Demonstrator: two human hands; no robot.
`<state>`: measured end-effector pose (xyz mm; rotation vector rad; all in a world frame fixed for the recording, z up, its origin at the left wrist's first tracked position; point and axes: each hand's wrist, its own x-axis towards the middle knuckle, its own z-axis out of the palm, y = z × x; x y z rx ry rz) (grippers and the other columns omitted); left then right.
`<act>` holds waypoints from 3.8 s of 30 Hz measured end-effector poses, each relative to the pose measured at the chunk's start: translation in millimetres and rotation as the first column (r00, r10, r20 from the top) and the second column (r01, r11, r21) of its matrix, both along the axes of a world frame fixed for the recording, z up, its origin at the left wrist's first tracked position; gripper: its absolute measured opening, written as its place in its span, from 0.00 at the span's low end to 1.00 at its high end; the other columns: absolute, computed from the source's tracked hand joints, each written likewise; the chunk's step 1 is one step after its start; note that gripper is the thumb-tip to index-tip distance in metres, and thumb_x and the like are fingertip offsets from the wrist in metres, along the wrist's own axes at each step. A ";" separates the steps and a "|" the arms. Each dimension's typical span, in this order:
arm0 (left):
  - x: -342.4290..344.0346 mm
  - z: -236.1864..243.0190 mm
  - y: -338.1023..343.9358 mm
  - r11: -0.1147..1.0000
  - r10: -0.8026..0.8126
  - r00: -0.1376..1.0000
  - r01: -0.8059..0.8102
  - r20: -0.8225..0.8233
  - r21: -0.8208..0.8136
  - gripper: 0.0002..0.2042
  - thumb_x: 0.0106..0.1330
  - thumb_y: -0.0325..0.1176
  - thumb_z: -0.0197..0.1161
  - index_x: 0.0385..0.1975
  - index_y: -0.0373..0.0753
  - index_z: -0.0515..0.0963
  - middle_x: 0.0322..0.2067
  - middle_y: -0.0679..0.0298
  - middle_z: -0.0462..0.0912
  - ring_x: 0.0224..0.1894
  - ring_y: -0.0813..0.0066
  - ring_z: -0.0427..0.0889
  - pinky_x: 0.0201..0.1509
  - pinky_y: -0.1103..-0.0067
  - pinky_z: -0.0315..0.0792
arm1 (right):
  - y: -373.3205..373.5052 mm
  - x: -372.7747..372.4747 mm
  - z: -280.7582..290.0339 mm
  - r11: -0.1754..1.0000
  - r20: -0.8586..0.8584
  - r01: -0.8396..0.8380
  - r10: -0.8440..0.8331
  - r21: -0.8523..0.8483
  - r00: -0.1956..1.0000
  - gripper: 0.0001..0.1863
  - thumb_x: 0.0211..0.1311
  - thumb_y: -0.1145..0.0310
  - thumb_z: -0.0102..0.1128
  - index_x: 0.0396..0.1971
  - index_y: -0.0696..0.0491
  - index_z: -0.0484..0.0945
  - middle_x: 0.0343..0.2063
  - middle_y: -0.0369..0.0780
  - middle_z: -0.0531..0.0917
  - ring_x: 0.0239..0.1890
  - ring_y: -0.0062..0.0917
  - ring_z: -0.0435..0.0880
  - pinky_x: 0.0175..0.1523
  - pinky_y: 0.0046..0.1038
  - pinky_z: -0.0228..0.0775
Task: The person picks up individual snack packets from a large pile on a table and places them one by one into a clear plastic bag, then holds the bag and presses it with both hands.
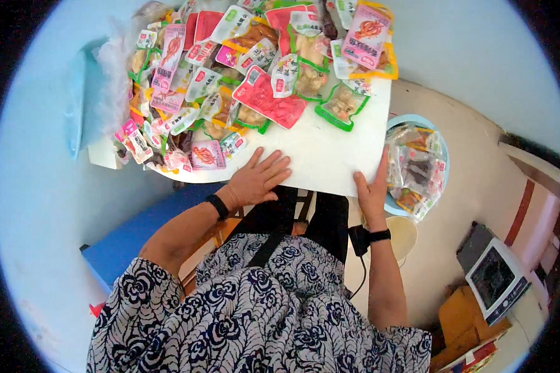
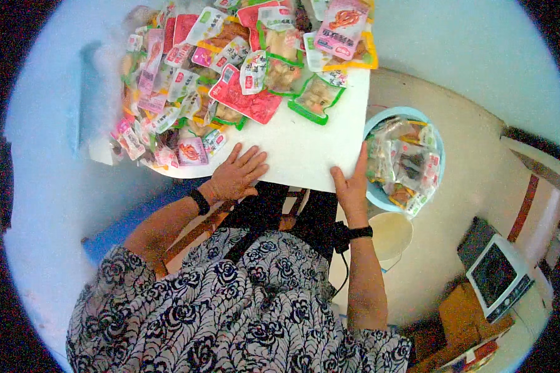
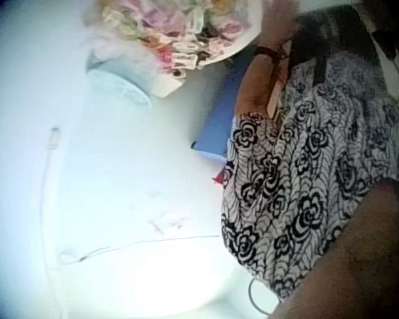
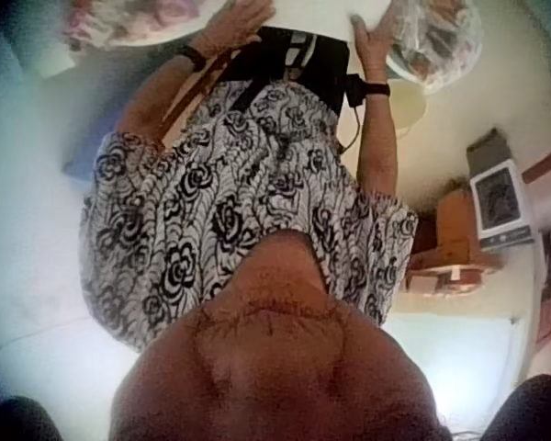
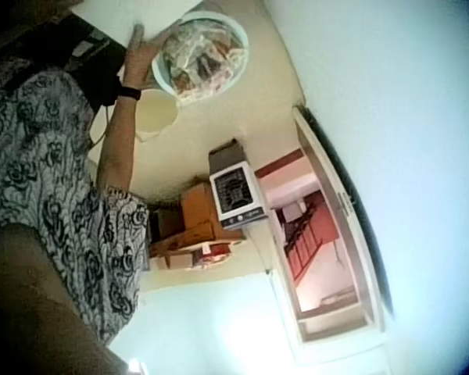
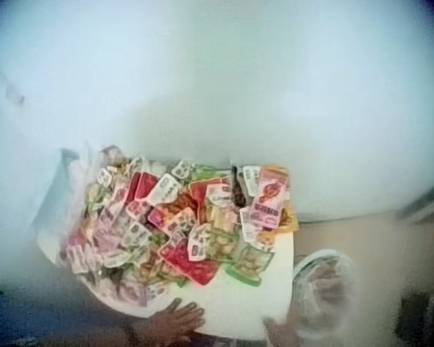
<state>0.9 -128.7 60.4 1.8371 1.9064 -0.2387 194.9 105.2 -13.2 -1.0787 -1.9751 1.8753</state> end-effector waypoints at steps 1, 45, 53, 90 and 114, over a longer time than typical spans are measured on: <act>0.6 2.4 -0.9 1.000 0.010 1.000 -0.010 0.005 0.000 0.35 0.53 0.54 0.58 0.60 0.42 0.61 0.65 0.58 0.56 0.67 0.55 0.52 0.68 0.51 0.41 | -1.3 -0.4 2.7 1.000 0.004 -0.003 0.002 0.016 1.000 0.45 0.51 0.70 0.60 0.66 0.57 0.43 0.61 0.55 0.60 0.61 0.40 0.64 0.64 0.33 0.55; -28.4 6.9 59.1 0.914 0.217 0.970 -0.242 0.111 0.325 0.27 0.58 0.45 0.59 0.55 0.38 0.67 0.63 0.55 0.60 0.67 0.58 0.55 0.68 0.58 0.49 | 109.1 -73.0 -47.2 0.852 0.362 -0.371 0.236 0.369 0.902 0.27 0.62 0.66 0.40 0.57 0.68 0.58 0.58 0.56 0.64 0.61 0.47 0.61 0.66 0.34 0.48; -118.1 89.3 9.9 0.470 0.623 0.765 -0.533 0.163 0.703 0.10 0.57 0.31 0.58 0.37 0.38 0.78 0.35 0.57 0.79 0.39 0.56 0.77 0.45 0.66 0.70 | 114.3 -60.5 -39.7 0.780 0.408 -0.390 0.192 0.488 0.893 0.31 0.67 0.59 0.37 0.62 0.66 0.51 0.64 0.55 0.55 0.67 0.44 0.53 0.69 0.36 0.44; -292.8 227.9 -105.3 0.086 0.937 0.323 0.153 -0.132 0.985 0.12 0.59 0.33 0.59 0.34 0.32 0.69 0.48 0.47 0.72 0.52 0.51 0.71 0.50 0.66 0.68 | 75.8 -56.9 -23.1 0.818 0.205 -0.231 0.141 0.526 0.968 0.28 0.67 0.64 0.40 0.63 0.63 0.52 0.64 0.54 0.56 0.66 0.44 0.54 0.69 0.35 0.44; -321.1 219.9 -147.3 0.242 0.840 0.543 -0.351 -0.014 0.905 0.19 0.60 0.40 0.56 0.47 0.35 0.75 0.46 0.49 0.77 0.50 0.54 0.75 0.56 0.71 0.67 | 78.9 -65.9 -31.9 0.807 0.189 -0.213 0.129 0.551 0.974 0.28 0.69 0.61 0.38 0.64 0.60 0.52 0.64 0.52 0.56 0.66 0.44 0.55 0.68 0.37 0.46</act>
